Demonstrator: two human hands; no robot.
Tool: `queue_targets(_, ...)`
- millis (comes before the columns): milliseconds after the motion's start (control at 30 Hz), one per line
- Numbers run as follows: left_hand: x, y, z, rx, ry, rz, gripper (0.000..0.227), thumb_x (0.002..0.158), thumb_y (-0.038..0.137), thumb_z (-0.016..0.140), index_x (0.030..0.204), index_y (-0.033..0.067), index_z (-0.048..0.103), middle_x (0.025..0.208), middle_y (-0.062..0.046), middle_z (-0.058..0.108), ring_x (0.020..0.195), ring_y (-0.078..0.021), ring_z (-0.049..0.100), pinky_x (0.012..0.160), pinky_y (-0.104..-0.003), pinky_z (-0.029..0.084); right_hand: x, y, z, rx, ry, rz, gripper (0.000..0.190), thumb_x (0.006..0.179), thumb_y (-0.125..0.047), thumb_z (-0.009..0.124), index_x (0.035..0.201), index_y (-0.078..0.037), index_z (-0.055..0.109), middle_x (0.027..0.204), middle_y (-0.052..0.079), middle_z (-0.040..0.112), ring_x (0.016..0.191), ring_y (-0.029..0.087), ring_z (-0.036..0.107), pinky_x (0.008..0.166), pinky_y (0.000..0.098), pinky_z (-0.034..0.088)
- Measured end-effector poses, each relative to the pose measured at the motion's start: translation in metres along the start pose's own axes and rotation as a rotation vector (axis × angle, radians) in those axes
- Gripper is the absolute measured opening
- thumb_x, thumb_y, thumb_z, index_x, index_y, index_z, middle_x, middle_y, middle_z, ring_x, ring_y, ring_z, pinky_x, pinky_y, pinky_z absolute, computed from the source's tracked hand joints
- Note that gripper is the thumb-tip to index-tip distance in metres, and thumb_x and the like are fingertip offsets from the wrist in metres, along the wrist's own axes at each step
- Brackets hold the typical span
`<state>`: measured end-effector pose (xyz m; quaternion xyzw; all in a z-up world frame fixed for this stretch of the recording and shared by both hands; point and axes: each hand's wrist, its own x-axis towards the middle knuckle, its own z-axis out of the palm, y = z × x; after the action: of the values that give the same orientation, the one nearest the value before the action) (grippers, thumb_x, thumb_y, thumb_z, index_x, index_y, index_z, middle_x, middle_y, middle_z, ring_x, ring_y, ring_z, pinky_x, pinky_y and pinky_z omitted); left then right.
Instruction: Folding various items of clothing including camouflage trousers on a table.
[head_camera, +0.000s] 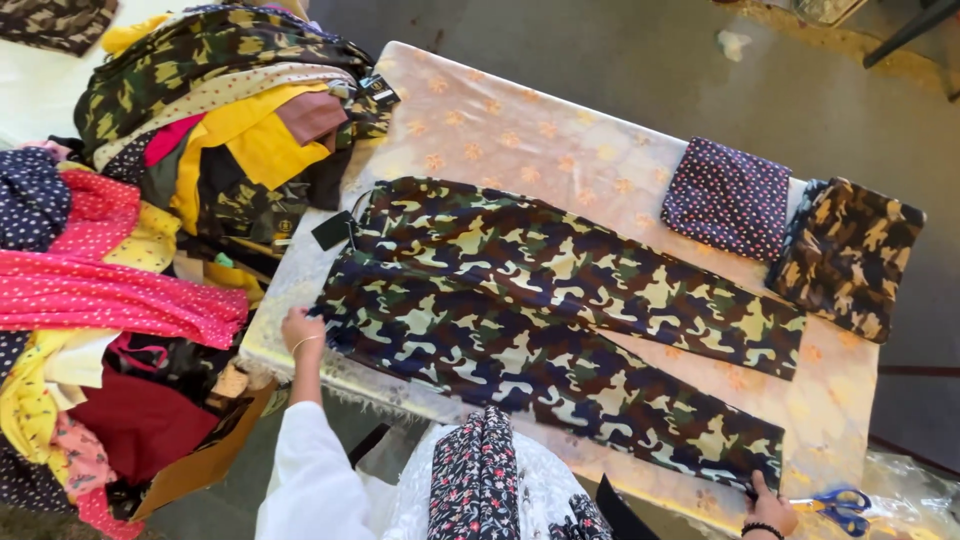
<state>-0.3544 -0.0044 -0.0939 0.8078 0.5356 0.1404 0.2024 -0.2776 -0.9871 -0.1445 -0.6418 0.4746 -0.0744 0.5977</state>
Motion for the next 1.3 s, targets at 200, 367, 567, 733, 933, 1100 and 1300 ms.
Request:
queue_targets(200, 0.037, -0.004, 0.0, 0.163, -0.373, -0.081, 0.067, 0.071, 0.038, 0.094, 0.121, 0.0068, 0.063, 0.111, -0.022, 0.07, 0.1, -0.0386, 0.068, 0.084, -0.05, 0.056, 0.004, -0.015, -0.01, 0.035, 0.15, 0.07, 0.043, 0.075, -0.008, 0.093, 0.097, -0.014, 0.057, 0.085, 0.004, 0.067, 0.06, 0.019, 0.063, 0.047, 0.0351, 0.051)
queue_targets(367, 0.061, 0.013, -0.057, 0.198, -0.486, -0.118, 0.058, 0.074, 0.023, 0.093, 0.118, 0.0067, 0.059, 0.1, -0.019, 0.074, 0.084, -0.0354, 0.076, 0.075, -0.043, 0.058, 0.014, -0.04, -0.056, 0.075, -0.054, 0.088, 0.028, 0.089, -0.009, 0.085, 0.114, -0.01, 0.073, 0.099, 0.001, 0.067, 0.069, 0.012, 0.055, 0.051, 0.0228, 0.044)
queue_targets(567, 0.129, 0.034, -0.016, -1.146, -0.951, -0.741, 0.032, 0.095, 0.004, 0.059, 0.126, 0.0024, 0.068, 0.108, -0.014, 0.07, 0.092, -0.0228, 0.069, 0.082, -0.031, 0.061, 0.063, -0.092, -0.023, 0.699, -0.352, 0.292, 0.036, 0.099, -0.001, 0.064, 0.136, 0.002, 0.063, 0.123, 0.014, 0.07, 0.114, 0.028, 0.067, 0.093, 0.0332, 0.059)
queue_targets(733, 0.087, 0.157, -0.001, -0.969, -0.877, -0.282, 0.035, 0.093, 0.001, 0.054, 0.127, -0.0026, 0.052, 0.119, -0.015, 0.055, 0.107, -0.0279, 0.052, 0.088, -0.039, 0.046, 0.073, -0.108, 0.075, 0.322, -0.375, 0.075, 0.053, 0.083, 0.014, 0.055, 0.133, 0.002, 0.066, 0.131, 0.022, 0.066, 0.115, 0.029, 0.064, 0.095, 0.0342, 0.05)
queue_targets(933, 0.051, 0.243, 0.0, 0.417, -0.246, 0.506, 0.04, 0.075, 0.035, 0.084, 0.109, 0.0215, 0.068, 0.119, -0.014, 0.057, 0.11, -0.0394, 0.057, 0.083, -0.053, 0.052, 0.006, -0.173, 0.152, -1.006, 0.234, -0.767, 0.028, 0.071, -0.032, 0.093, 0.091, -0.016, 0.081, 0.098, 0.014, 0.075, 0.088, 0.033, 0.067, 0.073, 0.0447, 0.05)
queue_targets(1100, 0.111, 0.218, 0.042, 0.085, -0.249, 0.586, 0.008, 0.099, 0.02, 0.072, 0.105, 0.0172, 0.077, 0.106, -0.012, 0.073, 0.096, -0.0369, 0.069, 0.079, -0.049, 0.054, 0.101, -0.146, 0.141, -0.327, 0.063, -0.484, 0.029, 0.094, -0.04, 0.079, 0.11, -0.017, 0.078, 0.113, 0.005, 0.078, 0.105, 0.022, 0.072, 0.093, 0.0377, 0.057)
queue_targets(1300, 0.132, 0.237, 0.056, 0.228, -0.315, 0.487, 0.017, 0.086, 0.022, 0.079, 0.103, 0.0189, 0.08, 0.097, -0.018, 0.071, 0.094, -0.0355, 0.068, 0.081, -0.046, 0.055, 0.054, -0.175, 0.173, -1.161, -0.519, -0.788, 0.059, 0.066, -0.026, 0.1, 0.12, -0.018, 0.076, 0.127, 0.019, 0.068, 0.124, 0.034, 0.055, 0.101, 0.0465, 0.048)
